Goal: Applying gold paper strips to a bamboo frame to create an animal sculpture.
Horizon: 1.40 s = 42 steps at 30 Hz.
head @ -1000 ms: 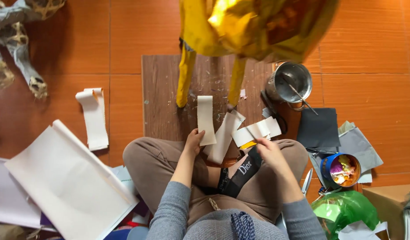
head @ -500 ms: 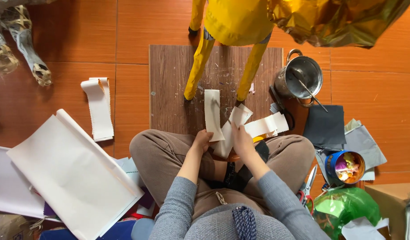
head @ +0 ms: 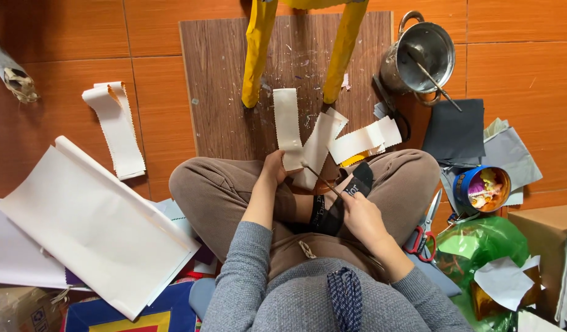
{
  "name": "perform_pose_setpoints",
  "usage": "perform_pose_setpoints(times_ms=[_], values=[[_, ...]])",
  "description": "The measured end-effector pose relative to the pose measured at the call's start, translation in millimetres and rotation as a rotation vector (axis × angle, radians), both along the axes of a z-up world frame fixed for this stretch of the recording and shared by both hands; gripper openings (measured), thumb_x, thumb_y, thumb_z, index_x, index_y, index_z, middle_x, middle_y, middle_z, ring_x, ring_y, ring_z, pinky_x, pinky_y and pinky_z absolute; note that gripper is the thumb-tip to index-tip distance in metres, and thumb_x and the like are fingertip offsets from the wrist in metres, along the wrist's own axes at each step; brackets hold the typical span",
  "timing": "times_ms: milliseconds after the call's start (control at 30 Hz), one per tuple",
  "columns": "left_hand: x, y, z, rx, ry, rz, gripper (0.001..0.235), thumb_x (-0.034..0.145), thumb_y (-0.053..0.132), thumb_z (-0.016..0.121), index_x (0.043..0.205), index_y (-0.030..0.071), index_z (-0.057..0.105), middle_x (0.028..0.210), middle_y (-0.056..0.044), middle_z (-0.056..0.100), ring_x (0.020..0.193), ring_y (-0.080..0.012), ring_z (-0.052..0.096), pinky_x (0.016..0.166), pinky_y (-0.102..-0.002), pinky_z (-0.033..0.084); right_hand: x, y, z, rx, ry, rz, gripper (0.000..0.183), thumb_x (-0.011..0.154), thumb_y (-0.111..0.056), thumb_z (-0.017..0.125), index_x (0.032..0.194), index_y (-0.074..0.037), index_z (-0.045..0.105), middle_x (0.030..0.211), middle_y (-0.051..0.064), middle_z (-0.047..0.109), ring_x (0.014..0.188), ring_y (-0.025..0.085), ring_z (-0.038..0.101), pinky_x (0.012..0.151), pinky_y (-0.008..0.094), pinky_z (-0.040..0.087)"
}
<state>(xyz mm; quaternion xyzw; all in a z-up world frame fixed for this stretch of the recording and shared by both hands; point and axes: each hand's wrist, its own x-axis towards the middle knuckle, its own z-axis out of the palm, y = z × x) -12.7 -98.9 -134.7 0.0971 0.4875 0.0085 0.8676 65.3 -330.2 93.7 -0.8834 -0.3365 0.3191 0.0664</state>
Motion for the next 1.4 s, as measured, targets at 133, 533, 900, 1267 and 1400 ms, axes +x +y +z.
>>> perform_pose_setpoints(times_ms=[133,533,900,1267,1400], values=[[-0.4,-1.0,-3.3,0.003,0.020,-0.026,0.039,0.105,0.017,0.036,0.136,-0.006,0.044,0.133,-0.021,0.053,0.113,-0.0411,0.062,0.085,-0.065,0.060,-9.0,7.4,7.8,0.017,0.040,0.046,0.037,0.093,-0.014,0.054,0.128,-0.017,0.065,0.093,0.020,0.066,0.083,0.042,0.067,0.074,0.051,0.056],[-0.3,3.3,25.2,0.141,0.022,-0.145,0.043,0.102,0.015,0.038,0.141,0.000,0.045,0.139,-0.017,0.052,0.121,-0.0386,0.058,0.089,-0.064,0.059,61.0,132.7,-99.4,0.279,-0.117,0.004,0.040,0.099,-0.007,0.048,0.138,-0.004,0.058,0.108,0.024,0.064,0.090,0.042,0.067,0.080,0.046,0.055],[0.9,3.5,20.9,0.134,0.024,-0.164,0.043,0.104,0.019,0.037,0.143,0.001,0.045,0.139,-0.015,0.053,0.121,-0.0375,0.060,0.091,-0.061,0.059,81.1,51.5,-57.4,0.684,-0.237,-0.046,0.035,0.097,-0.005,0.060,0.132,-0.004,0.065,0.101,0.018,0.069,0.081,0.029,0.068,0.072,0.039,0.059],[44.0,16.3,66.6,0.255,-0.400,-0.093,0.033,0.108,0.029,0.047,0.132,0.012,0.063,0.121,-0.005,0.071,0.107,-0.0199,0.069,0.090,-0.042,0.057,297.0,-27.3,-102.8,0.380,-0.559,-0.463,0.037,0.099,-0.028,0.056,0.128,-0.016,0.075,0.108,0.028,0.071,0.102,0.049,0.066,0.093,0.056,0.054],[55.0,15.5,120.0,0.203,-0.483,-0.104,0.037,0.111,0.030,0.043,0.140,0.012,0.057,0.124,-0.007,0.071,0.109,-0.0220,0.071,0.095,-0.044,0.057,353.4,5.8,-118.4,0.134,-0.738,-0.282,0.044,0.088,-0.035,0.066,0.127,-0.018,0.078,0.106,0.028,0.075,0.097,0.049,0.069,0.087,0.060,0.053]])
